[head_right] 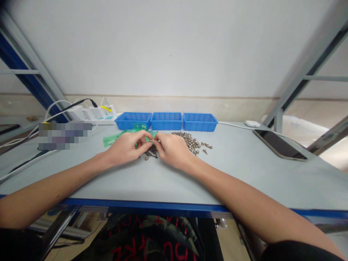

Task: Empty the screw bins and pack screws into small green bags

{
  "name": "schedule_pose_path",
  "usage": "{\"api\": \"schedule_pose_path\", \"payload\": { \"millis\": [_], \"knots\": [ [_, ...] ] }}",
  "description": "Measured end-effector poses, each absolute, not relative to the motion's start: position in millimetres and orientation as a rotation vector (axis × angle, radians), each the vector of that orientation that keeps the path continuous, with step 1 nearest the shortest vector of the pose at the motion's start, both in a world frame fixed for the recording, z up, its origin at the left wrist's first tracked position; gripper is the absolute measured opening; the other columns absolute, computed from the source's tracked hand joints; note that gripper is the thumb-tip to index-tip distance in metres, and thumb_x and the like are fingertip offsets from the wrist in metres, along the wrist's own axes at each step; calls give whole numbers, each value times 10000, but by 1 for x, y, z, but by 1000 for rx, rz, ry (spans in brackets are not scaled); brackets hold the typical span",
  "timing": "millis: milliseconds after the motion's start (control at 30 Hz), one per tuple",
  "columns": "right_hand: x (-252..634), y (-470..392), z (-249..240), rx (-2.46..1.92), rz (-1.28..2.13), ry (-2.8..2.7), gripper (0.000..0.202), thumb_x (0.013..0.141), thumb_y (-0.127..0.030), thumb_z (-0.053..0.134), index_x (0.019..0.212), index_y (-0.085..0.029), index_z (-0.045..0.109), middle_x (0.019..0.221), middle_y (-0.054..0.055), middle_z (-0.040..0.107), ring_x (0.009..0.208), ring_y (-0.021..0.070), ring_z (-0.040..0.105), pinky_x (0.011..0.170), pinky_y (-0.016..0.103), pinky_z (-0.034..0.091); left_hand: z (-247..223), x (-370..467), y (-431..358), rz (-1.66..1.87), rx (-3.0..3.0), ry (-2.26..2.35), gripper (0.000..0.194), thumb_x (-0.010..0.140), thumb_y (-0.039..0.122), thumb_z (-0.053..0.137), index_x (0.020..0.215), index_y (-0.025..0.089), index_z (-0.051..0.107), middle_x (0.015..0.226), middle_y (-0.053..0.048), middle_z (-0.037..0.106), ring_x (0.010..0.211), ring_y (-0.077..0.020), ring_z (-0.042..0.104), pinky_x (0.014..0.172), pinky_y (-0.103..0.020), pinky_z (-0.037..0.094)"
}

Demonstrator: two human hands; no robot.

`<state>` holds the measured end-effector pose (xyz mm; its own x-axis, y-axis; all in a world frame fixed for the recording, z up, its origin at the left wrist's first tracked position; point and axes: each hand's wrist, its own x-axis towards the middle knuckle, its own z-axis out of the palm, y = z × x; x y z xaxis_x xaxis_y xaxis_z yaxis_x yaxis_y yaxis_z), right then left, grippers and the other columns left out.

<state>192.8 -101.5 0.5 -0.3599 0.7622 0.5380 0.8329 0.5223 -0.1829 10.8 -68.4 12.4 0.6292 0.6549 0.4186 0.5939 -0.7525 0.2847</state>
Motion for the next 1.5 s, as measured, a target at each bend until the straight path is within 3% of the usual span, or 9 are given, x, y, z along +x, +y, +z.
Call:
{"api": "schedule_pose_path", "payload": {
  "millis": [367, 567, 967, 1200, 1267, 1367, 1500],
  "knots": [
    [193, -104, 3, -1235, -78, -2163, 175, 862, -240, 482, 1011, -172, 542, 748, 24, 643, 630, 142, 559, 590, 244, 352, 14, 12, -68, 778, 2722, 1057, 148, 847, 288, 474, 874, 177, 567, 616, 21, 621, 555, -116, 556, 533, -222, 366],
    [193, -102, 2, -1223, -109, -2186, 102, 854, -211, 485, 911, -181, 565, 722, 20, 633, 641, 143, 553, 587, 243, 347, 15, 10, -68, 739, 2732, 1069, 174, 854, 295, 460, 843, 177, 588, 624, 14, 616, 565, -120, 547, 539, -227, 361],
    [198, -100, 6, -1222, -174, -2198, 140, 860, -231, 456, 874, -172, 583, 707, 26, 630, 625, 141, 549, 580, 246, 344, 22, 8, -68, 723, 2809, 1104, 237, 871, 340, 425, 857, 185, 604, 639, 9, 615, 576, -125, 542, 556, -244, 363],
    [250, -72, 27, -1444, -410, -1816, 174, 834, -286, 480, 859, -176, 613, 685, 46, 626, 635, 172, 561, 585, 267, 353, 88, -53, -62, 1362, 2487, 1566, 307, 850, 357, 436, 913, 130, 632, 757, -26, 643, 664, -116, 573, 670, -237, 448],
    [268, -64, 29, -1530, -441, -1701, 171, 818, -292, 492, 835, -181, 620, 676, 50, 623, 618, 179, 549, 568, 275, 344, 99, -77, -55, 1304, 2314, 1728, 328, 862, 333, 404, 975, 120, 626, 789, -22, 634, 679, -106, 555, 690, -241, 455],
    [288, -56, 30, -1636, -463, -1584, 154, 794, -282, 507, 810, -186, 626, 662, 53, 623, 597, 183, 532, 559, 286, 334, 98, -114, -32, 949, 2130, 1984, 294, 856, 331, 451, 957, 131, 640, 820, 5, 635, 730, -113, 539, 771, -276, 448],
    [299, -53, 29, -1697, -466, -1547, 167, 798, -288, 500, 815, -180, 626, 682, 69, 625, 611, 189, 530, 567, 298, 336, 71, -164, 18, 1014, 2114, 2017, 323, 811, 387, 534, 975, 123, 622, 846, 5, 643, 727, -119, 509, 703, -226, 437]
  ]
}}
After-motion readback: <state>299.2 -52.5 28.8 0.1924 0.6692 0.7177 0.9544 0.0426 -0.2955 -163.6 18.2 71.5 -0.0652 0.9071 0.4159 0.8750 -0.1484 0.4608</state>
